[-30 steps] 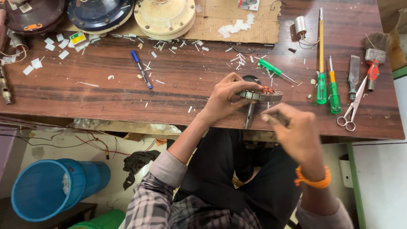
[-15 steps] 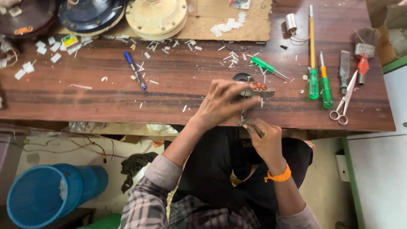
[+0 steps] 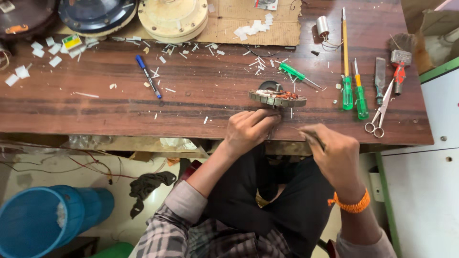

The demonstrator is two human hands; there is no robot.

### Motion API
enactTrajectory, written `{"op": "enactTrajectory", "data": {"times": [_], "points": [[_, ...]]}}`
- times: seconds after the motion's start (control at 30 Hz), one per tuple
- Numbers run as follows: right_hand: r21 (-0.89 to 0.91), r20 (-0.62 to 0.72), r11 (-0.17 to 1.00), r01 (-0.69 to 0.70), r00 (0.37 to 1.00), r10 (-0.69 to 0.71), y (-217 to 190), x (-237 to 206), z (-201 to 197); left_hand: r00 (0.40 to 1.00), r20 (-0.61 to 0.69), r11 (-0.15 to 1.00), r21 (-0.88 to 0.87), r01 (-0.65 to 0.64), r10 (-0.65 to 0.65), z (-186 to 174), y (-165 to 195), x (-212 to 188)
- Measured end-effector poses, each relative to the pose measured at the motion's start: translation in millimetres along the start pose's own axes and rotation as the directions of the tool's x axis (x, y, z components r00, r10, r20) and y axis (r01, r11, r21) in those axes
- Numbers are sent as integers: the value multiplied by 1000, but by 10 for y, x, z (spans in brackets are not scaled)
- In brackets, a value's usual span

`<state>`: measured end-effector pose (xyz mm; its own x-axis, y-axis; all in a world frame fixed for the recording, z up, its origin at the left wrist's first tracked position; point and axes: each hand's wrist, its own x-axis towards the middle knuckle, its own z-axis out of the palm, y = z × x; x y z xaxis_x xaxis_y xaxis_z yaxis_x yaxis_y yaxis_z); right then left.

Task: The person sits at a workbench assembling a small motor armature, pressing copper wire coil ends into the slots of a commutator mounted on a shaft. They use a marker pen to push the wires down into place and a screwdriver at one point, working around the disc slot by slot.

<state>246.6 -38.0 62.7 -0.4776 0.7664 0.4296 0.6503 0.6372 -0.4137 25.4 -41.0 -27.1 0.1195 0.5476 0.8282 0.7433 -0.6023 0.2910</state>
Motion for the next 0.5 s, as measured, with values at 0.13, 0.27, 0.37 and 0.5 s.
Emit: {"op": "enactTrajectory", "data": {"times": [0.13,0.27,0.37,0.5], "points": [[-5,28,998,62,998,-61,-56,364,44,956,-29,931,-235,278,-293,159,111,5],[46,67,999,-1,998,-3,-32,770,159,751,175,545,-588,598,-637,310,119,-13],[95,129,984,-151,982,138,18,944,221,646,273,285,-729,622,-712,371,81,-66],[28,127,990,-137,983,133,190,1087,302,568,339,30,-840,542,-750,470,77,-51]]}}
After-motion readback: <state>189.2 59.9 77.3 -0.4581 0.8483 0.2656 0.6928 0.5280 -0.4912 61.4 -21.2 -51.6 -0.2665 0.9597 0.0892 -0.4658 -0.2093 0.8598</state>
